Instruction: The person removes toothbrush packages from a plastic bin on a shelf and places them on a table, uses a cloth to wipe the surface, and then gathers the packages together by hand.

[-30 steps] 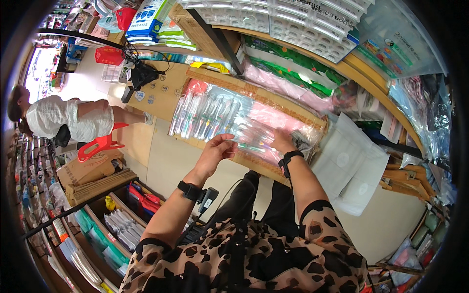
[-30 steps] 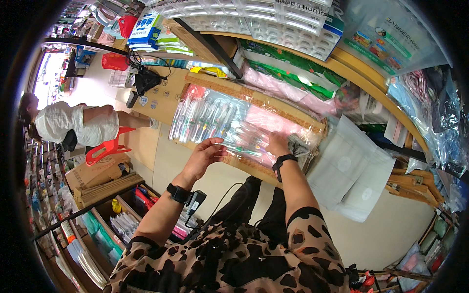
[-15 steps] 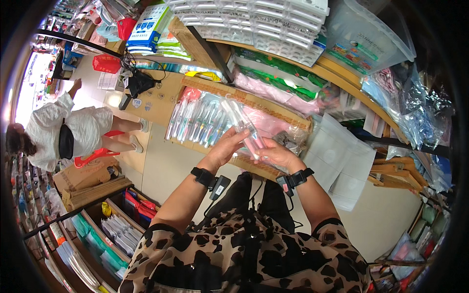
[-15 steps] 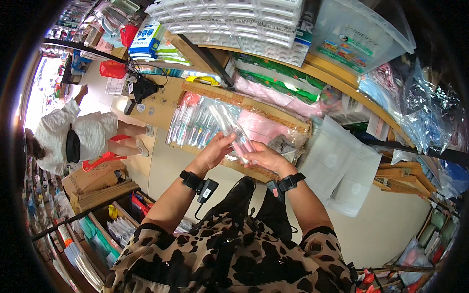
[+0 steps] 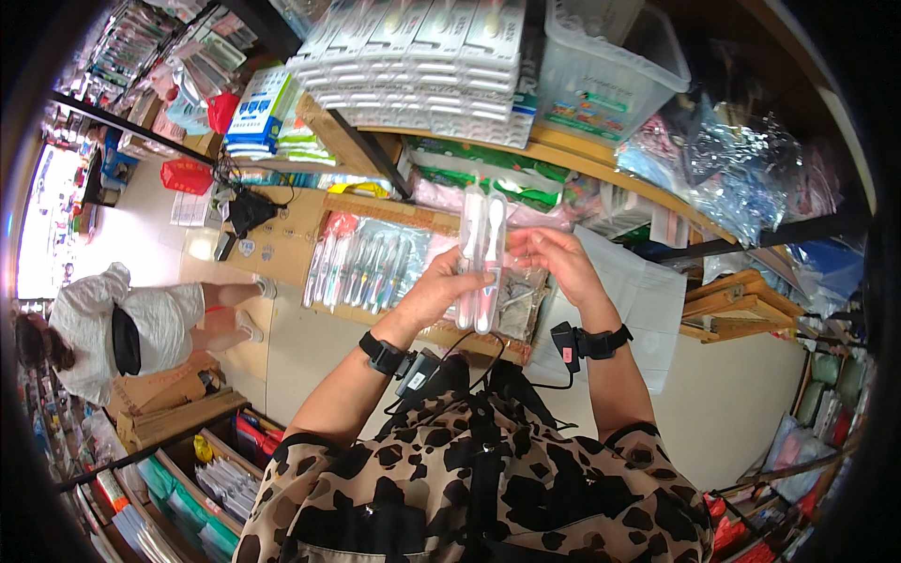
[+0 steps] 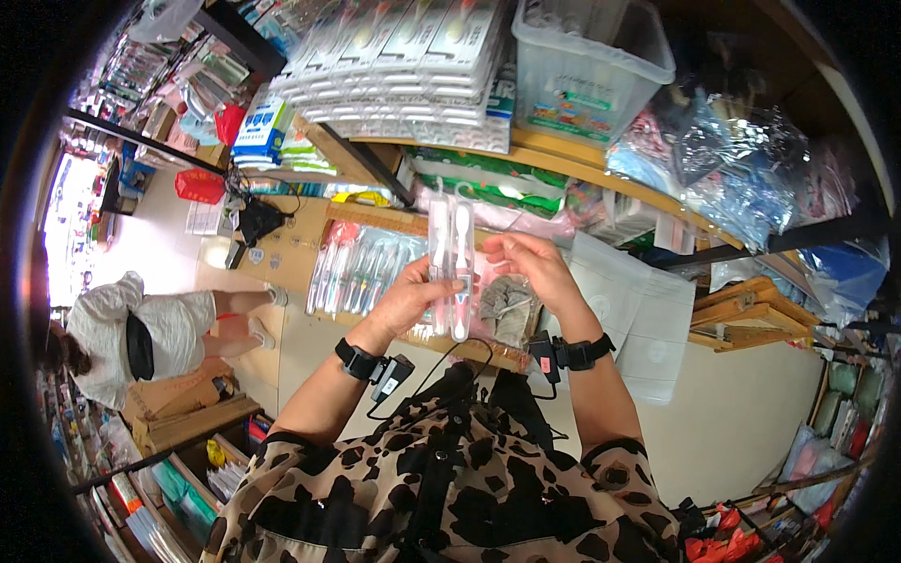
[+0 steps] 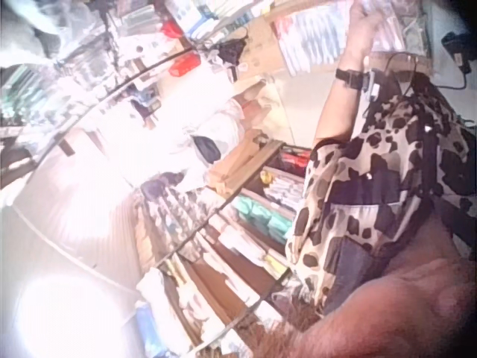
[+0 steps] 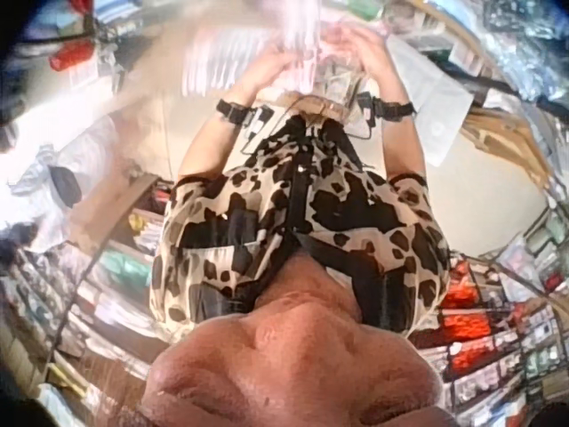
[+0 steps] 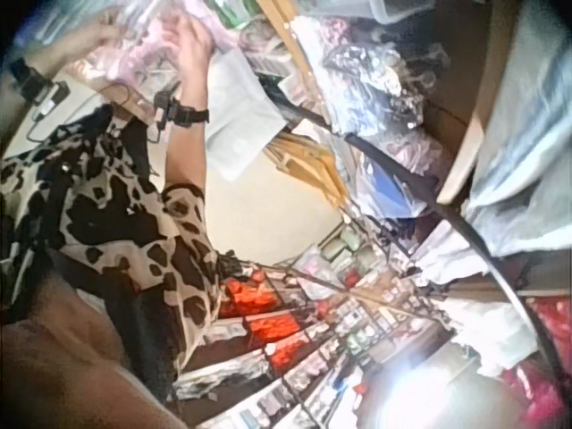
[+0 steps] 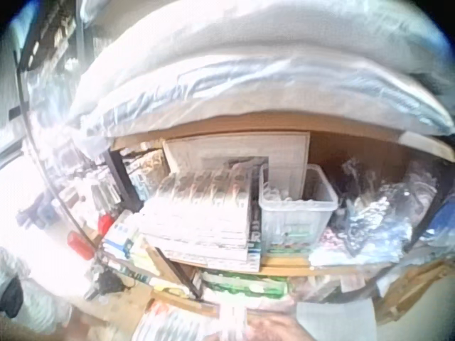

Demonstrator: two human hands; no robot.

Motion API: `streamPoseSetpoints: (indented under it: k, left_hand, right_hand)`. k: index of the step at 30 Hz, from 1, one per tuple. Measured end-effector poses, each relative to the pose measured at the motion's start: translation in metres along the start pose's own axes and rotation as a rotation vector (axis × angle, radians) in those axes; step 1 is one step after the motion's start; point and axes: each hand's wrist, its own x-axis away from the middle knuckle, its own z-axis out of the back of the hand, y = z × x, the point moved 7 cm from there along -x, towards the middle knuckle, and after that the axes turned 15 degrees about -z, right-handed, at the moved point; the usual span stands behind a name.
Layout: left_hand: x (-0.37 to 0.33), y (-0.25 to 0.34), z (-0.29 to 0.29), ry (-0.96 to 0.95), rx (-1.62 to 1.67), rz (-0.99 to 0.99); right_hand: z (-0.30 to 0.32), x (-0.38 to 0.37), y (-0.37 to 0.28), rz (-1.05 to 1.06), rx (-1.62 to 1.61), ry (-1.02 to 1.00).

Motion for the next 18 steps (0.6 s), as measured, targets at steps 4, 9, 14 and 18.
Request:
streamPoseSetpoints:
  k: [4,9,14,18]
  left_hand:
    - [-0.005,0.009,-0.034,-0.163,-0.042,-0.006]
    - [-0.006,0.022,-0.054,-0.319,-0.019,-0.016]
    - [-0.002,0.038,-0.077,-0.465,0.159,0.001]
    - [0.003,0.052,-0.099,-0.445,0.293,0.048]
  right_hand:
    - [-0.023,0.019,-0.039,0.161,-0.004,-0.053]
    - [-0.034,0.043,-0.067,0.166,-0.197,-0.173]
    - [-0.045,0.066,-0.093,0.231,-0.201,-0.206]
    - [-0.05,0.077,-0.105,0.263,-0.21,-0.232]
